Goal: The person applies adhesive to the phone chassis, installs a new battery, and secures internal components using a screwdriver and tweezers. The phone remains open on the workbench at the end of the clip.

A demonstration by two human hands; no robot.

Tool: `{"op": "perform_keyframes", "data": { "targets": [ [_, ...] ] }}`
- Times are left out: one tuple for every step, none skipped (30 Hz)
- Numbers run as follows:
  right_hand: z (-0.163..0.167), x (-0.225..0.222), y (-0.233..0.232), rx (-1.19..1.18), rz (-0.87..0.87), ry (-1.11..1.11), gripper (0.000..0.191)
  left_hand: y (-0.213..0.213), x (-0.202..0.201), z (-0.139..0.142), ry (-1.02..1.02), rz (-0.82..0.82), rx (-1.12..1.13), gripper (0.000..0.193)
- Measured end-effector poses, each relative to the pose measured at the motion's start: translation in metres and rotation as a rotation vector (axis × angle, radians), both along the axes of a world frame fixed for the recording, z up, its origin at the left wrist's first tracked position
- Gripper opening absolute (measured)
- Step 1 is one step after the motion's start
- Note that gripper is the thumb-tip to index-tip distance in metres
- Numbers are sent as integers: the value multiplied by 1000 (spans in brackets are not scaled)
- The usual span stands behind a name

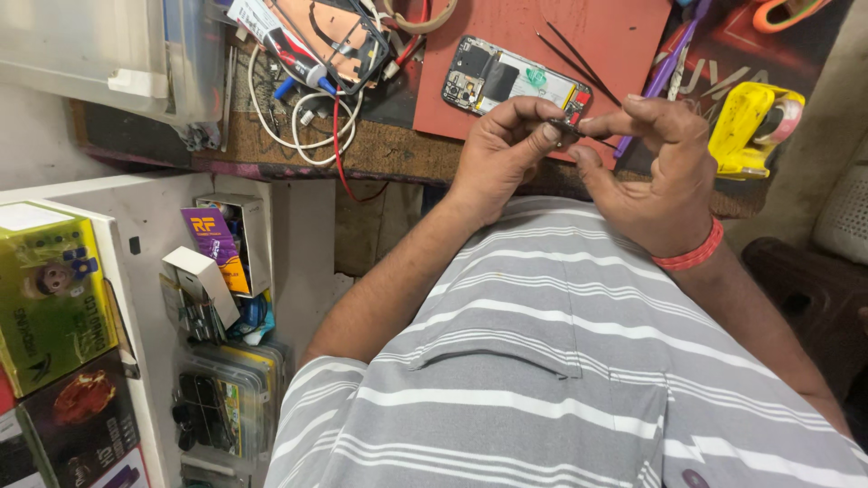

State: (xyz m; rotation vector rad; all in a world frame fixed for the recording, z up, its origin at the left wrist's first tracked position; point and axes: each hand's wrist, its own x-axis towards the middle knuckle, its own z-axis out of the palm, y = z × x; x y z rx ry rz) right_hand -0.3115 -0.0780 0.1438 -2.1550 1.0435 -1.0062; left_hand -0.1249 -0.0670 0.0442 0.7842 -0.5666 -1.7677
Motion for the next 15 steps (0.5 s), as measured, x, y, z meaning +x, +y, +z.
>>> {"op": "perform_keyframes", "data": {
  "targets": [
    [0,1,0,22,-6,-8,64,0,0,0,21,-10,10,17],
    [0,2,1,33,-9,-6,62,0,1,0,45,-21,28,18],
    [0,3,2,44,-12,-4,60,1,2,0,56,-29,43,18],
    [0,4,2,33,-8,3,59,1,3,0,64,-36,55,18],
    [-1,5,3,21,-8,-1,57,1,4,1,70,-42,62,19],
    [-1,6,3,10,-8,-5,56,1,5,1,70,-48,67,19],
    [-2,8,3,6,-14,-16,54,1,6,1,70,-54,74,19],
    [-3,9,3,5,-20,-25,52,2,7,2,73,-61,82,18],
    [-4,11,3,-5,-20,-16,51,2,8,3,75,-61,78,20],
    [-5,12,3,-15,-20,-7,49,2,8,3,75,-62,74,21],
    [-6,12,3,-27,-20,1,47,3,9,4,74,-63,67,23],
    [-7,12,3,-32,-19,-1,44,3,9,5,32,-58,46,24],
    [-8,12,3,-36,-19,-2,41,4,8,6,-10,-53,26,24],
    [-9,11,2,-40,-19,-2,37,5,8,8,-50,-48,5,25],
    [-9,10,2,-22,-24,21,33,7,8,9,-26,-18,-43,23]
  ]
}}
